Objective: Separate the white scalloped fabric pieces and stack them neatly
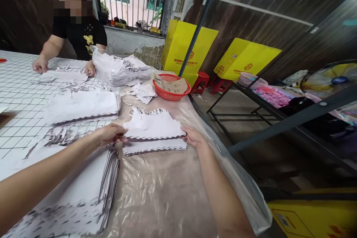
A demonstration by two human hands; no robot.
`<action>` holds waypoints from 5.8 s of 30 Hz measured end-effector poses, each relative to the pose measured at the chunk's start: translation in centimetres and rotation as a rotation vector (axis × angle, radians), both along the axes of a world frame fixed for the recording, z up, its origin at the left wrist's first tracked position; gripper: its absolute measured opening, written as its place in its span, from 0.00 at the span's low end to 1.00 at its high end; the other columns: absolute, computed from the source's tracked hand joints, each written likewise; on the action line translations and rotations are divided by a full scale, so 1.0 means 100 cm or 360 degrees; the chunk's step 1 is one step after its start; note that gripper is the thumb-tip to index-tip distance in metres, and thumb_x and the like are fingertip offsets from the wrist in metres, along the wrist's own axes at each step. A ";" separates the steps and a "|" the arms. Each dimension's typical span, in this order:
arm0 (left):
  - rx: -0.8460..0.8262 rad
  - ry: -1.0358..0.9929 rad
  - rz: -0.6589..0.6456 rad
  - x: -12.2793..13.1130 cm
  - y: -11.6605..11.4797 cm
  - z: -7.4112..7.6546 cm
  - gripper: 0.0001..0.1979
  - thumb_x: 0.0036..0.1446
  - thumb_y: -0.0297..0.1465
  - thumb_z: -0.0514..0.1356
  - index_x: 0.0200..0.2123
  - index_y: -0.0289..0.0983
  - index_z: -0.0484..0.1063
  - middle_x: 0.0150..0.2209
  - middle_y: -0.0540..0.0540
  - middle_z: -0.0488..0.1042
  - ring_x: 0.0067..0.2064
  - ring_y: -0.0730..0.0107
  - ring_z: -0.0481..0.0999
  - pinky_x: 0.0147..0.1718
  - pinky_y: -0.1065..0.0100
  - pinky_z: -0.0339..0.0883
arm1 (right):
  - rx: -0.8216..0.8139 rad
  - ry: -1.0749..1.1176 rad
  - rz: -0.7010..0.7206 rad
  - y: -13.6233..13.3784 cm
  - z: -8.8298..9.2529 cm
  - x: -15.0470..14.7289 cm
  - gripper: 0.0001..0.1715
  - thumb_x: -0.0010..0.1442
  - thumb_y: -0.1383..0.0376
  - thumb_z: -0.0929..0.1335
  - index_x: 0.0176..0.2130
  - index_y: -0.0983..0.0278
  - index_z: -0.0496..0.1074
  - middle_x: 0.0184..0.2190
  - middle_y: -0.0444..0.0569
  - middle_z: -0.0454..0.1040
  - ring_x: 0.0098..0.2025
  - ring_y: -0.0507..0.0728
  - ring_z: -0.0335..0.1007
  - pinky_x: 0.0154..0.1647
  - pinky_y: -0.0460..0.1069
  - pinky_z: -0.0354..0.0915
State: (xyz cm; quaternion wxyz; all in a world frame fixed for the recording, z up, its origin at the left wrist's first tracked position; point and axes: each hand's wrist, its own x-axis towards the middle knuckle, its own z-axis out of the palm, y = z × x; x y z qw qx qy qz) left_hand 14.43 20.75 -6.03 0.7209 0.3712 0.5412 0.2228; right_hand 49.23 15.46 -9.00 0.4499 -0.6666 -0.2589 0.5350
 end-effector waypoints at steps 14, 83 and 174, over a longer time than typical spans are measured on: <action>0.0143 0.0403 -0.0315 -0.004 -0.023 -0.015 0.14 0.41 0.31 0.72 0.17 0.33 0.70 0.22 0.42 0.78 0.18 0.75 0.70 0.13 0.76 0.47 | 0.0034 -0.0684 0.0054 -0.022 -0.026 0.007 0.14 0.51 0.65 0.73 0.21 0.64 0.66 0.17 0.38 0.68 0.18 0.48 0.60 0.19 0.42 0.55; 0.0729 0.1768 0.0848 -0.259 -0.194 -0.014 0.12 0.50 0.43 0.60 0.29 0.40 0.71 0.28 0.46 0.75 0.30 0.61 0.72 0.31 0.64 0.63 | 0.0396 -0.1085 0.0833 -0.113 -0.003 -0.289 0.07 0.53 0.62 0.69 0.26 0.60 0.67 0.23 0.44 0.75 0.27 0.56 0.71 0.30 0.48 0.61; 0.0095 0.0686 0.0955 -0.252 -0.271 -0.063 0.26 0.31 0.48 0.74 0.29 0.37 0.75 0.27 0.46 0.77 0.29 0.60 0.76 0.25 0.67 0.69 | 0.0369 -0.0041 0.0901 -0.149 -0.047 -0.247 0.26 0.49 0.45 0.72 0.27 0.62 0.64 0.21 0.39 0.64 0.25 0.51 0.61 0.28 0.45 0.59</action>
